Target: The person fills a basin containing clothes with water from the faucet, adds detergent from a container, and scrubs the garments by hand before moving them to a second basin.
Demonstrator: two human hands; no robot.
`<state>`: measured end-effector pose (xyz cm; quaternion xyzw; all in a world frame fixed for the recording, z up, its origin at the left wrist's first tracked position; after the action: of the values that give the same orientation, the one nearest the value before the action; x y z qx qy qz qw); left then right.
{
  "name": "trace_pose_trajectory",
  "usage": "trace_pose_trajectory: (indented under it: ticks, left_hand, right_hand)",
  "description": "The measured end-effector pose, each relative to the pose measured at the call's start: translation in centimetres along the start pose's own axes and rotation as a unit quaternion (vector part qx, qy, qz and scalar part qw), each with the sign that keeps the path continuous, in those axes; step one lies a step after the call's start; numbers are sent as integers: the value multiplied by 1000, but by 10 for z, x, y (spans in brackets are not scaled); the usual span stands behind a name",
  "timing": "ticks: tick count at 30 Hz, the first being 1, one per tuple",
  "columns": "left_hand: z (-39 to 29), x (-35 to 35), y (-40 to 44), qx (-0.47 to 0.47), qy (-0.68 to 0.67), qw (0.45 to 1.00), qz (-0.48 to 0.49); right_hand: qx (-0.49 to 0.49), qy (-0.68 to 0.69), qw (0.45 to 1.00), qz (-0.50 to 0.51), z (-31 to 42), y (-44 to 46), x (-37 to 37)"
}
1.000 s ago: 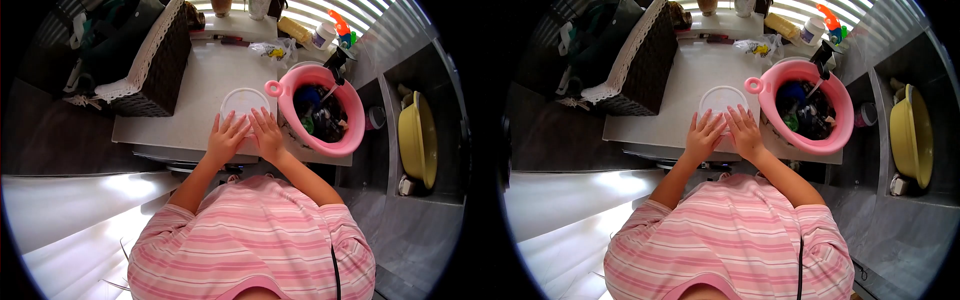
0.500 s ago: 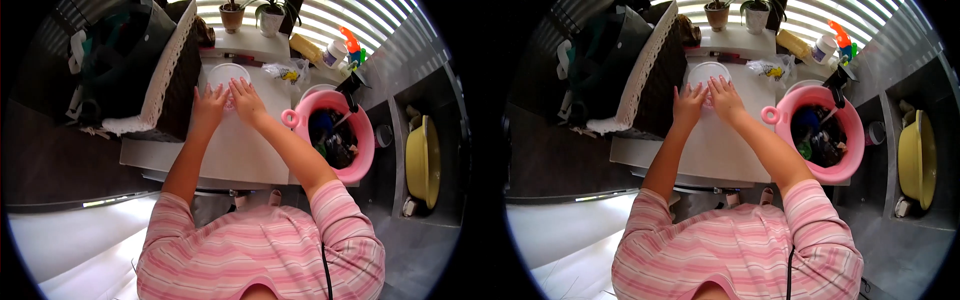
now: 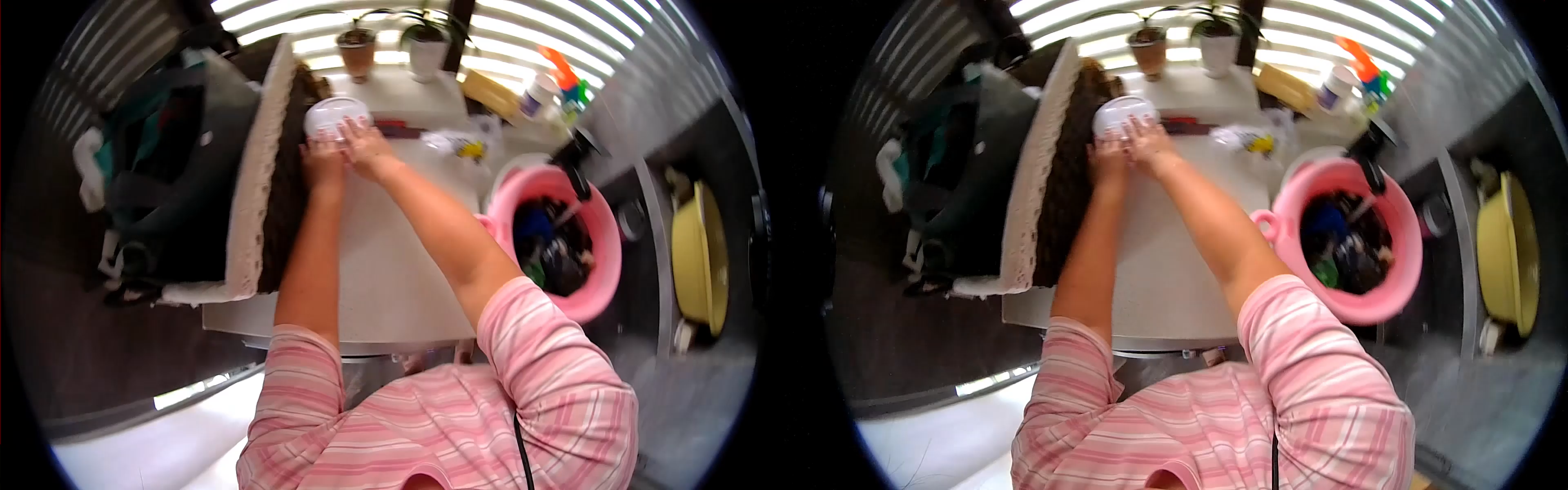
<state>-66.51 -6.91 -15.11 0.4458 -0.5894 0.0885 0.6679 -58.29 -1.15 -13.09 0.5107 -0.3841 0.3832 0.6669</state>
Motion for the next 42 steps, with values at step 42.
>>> trace_pose_trajectory:
  ticks: [42]
  left_hand:
    - [-412, 34, -247, 311, -681, 510, 423]
  right_hand:
    - [-433, 571, 663, -216, -182, -437, 135]
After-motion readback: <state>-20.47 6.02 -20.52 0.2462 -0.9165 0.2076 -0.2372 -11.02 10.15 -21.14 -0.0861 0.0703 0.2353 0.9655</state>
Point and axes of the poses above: each hand's wrist, its own y-axis towards the middle knuckle, its own x-axis out of the back of the hand, z = x × y, the point moved 5 cm from there along y, towards the middle knuckle, and after that the axes turned 14 degrees about x, right-handed, at the moved point
